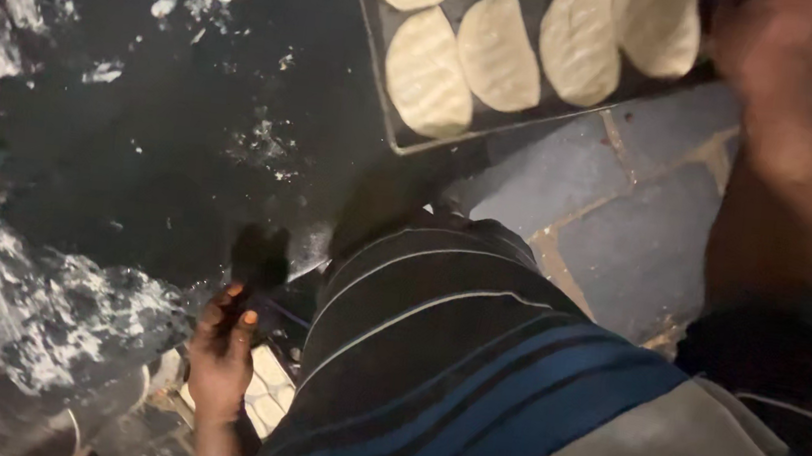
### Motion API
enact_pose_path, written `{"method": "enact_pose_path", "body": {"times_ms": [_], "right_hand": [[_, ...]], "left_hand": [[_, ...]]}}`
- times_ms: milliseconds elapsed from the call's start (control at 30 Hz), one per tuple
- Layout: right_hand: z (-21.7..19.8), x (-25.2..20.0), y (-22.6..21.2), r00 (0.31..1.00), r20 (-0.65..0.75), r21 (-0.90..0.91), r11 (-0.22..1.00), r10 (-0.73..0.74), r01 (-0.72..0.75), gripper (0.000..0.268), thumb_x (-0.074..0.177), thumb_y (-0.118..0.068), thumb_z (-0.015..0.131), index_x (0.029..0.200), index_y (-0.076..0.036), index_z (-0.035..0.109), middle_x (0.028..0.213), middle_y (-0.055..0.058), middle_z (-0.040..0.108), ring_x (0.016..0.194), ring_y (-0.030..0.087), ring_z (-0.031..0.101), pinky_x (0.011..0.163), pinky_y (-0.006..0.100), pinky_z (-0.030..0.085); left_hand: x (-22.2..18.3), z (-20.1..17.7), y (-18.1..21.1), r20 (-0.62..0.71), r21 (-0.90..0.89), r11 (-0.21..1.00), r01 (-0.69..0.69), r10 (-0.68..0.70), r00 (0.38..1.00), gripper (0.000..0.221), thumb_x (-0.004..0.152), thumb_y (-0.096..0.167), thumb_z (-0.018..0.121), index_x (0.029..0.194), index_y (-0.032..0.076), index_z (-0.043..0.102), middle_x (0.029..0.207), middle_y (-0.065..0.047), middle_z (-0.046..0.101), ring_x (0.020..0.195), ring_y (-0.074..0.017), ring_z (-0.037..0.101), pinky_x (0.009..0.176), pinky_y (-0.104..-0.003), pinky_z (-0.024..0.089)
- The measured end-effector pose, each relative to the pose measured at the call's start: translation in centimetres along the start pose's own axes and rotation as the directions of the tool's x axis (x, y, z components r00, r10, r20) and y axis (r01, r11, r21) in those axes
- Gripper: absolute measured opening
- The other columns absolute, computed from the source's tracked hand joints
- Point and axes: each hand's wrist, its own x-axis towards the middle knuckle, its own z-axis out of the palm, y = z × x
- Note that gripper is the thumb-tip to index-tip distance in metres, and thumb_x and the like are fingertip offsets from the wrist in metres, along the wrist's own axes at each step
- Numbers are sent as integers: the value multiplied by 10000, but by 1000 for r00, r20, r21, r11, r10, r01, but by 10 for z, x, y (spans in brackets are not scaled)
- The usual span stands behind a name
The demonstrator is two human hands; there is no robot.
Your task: The person flattens small balls of dough by hand on a floured surface, folds them over, and places the folded dough pieces onto a rectangular metal tray.
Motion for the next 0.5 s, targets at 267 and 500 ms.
{"method": "enact_pose_path", "body": {"times_ms": [267,500], "right_hand": [[-77,-147,-145,842,439,745,396,314,-536,251,887,-200,781,1066,-45,696,868,91,681,662,135,582,540,318,442],[-102,-178,-292,806,556,827,-40,203,-561,213,966,-88,693,1148,13,646,865,65,653,726,109,609,628,280,504]], "left_hand": [[31,-17,0,171,67,996,-65,53,984,305,984,112,704,1253,4,609,1380,-96,664,1272,-194,596,1116,-326,449],[34,-68,-7,177,72,997,-16,3,984,361,1004,136,693,1332,8,614,1384,-81,654,1270,-187,585,1121,-316,439]]}}
